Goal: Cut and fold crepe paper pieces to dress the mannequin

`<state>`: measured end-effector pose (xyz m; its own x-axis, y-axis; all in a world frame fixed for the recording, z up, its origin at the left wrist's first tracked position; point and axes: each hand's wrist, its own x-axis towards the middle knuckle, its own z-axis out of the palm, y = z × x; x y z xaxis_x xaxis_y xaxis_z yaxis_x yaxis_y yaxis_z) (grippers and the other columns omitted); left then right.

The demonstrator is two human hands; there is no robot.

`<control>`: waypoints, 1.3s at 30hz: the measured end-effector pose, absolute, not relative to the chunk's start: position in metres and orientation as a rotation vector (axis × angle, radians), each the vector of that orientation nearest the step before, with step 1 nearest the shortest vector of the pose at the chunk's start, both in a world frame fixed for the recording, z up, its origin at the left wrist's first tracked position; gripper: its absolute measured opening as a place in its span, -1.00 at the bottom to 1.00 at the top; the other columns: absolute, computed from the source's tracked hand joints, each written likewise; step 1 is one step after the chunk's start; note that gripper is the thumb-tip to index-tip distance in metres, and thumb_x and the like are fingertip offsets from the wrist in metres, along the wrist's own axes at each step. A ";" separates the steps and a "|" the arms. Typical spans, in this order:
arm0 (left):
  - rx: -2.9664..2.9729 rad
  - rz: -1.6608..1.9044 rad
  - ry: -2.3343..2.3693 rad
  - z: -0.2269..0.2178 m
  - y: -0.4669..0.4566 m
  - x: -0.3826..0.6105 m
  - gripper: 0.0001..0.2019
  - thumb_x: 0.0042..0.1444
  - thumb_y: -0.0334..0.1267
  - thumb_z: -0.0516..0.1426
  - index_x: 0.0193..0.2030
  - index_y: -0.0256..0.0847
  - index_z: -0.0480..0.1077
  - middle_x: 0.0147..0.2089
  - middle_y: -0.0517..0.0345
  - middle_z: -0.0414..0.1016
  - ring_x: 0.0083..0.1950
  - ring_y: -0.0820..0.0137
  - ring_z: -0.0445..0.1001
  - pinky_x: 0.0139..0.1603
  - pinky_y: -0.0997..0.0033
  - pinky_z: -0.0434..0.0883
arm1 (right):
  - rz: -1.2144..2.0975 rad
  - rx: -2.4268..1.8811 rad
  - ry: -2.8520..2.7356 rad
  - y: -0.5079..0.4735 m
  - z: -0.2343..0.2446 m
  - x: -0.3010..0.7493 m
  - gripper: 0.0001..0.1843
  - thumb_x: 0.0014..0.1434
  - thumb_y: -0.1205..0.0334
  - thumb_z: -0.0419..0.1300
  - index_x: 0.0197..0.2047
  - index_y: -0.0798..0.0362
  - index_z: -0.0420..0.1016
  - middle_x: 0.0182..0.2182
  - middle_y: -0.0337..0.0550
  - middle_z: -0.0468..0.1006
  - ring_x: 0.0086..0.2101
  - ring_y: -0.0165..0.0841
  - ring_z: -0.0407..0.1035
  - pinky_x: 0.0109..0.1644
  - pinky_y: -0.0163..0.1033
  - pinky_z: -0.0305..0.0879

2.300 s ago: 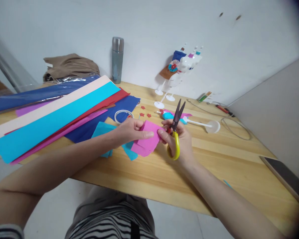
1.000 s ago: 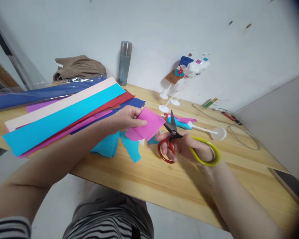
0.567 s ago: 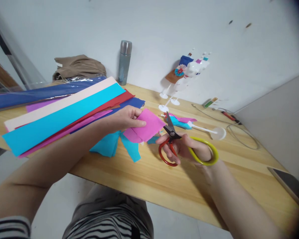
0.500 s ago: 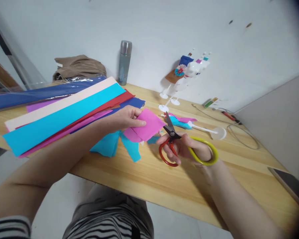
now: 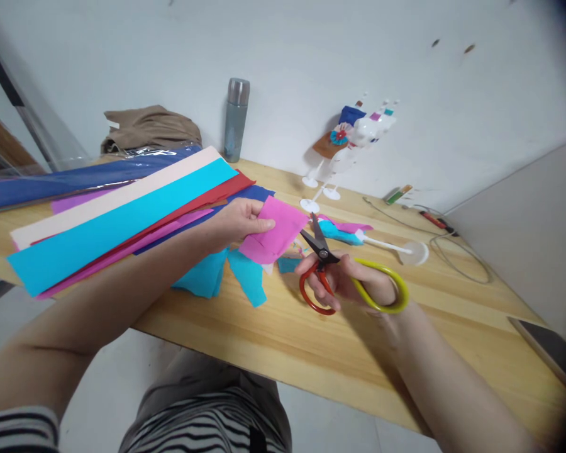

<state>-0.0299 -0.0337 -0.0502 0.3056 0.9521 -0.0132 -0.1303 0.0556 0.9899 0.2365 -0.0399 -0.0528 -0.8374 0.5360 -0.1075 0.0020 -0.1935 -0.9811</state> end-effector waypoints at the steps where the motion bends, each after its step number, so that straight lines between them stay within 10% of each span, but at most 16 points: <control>1: 1.183 1.061 0.924 -0.049 -0.035 -0.029 -0.70 -0.16 -0.20 0.41 -0.26 -0.30 0.63 -0.32 0.04 0.67 -0.35 0.30 0.61 -0.34 0.40 0.50 | 2.078 -0.632 -1.723 -0.040 -0.053 0.237 -0.41 0.21 -0.37 0.19 -0.08 0.00 0.61 -0.55 -0.23 0.44 -0.64 -0.40 0.20 -0.54 -0.21 0.24; 11: 1.084 1.253 0.945 -0.052 -0.051 -0.006 -0.84 -0.04 -0.26 0.33 -0.31 -0.28 0.60 -0.40 0.09 0.62 -0.33 0.26 0.62 -0.29 0.34 0.53 | 1.316 -0.857 -1.531 -0.047 -0.071 0.214 -0.49 -0.02 -0.10 0.51 -0.14 -0.06 0.43 -0.28 -0.16 0.62 -0.41 -0.33 0.45 -0.36 -0.18 0.40; 19: 1.144 1.127 0.886 -0.055 -0.071 0.012 -0.82 -0.14 -0.21 0.39 -0.43 -0.23 0.55 -0.49 0.15 0.58 -0.41 0.32 0.58 -0.37 0.40 0.49 | 1.102 -0.912 -1.495 -0.063 -0.072 0.198 -0.60 -0.08 0.13 0.53 -0.27 -0.07 0.41 -0.49 -0.36 0.37 -0.52 -0.41 0.28 -0.43 -0.22 0.30; 39: 1.131 0.988 0.873 -0.061 -0.062 0.003 -0.62 -0.20 -0.05 0.46 -0.35 -0.31 0.58 -0.41 0.07 0.61 -0.42 0.41 0.52 -0.37 0.43 0.47 | 1.243 -0.994 -1.412 -0.060 -0.069 0.199 -0.52 -0.23 0.17 0.57 -0.32 -0.04 0.40 -0.57 -0.38 0.42 -0.59 -0.43 0.30 -0.51 -0.26 0.30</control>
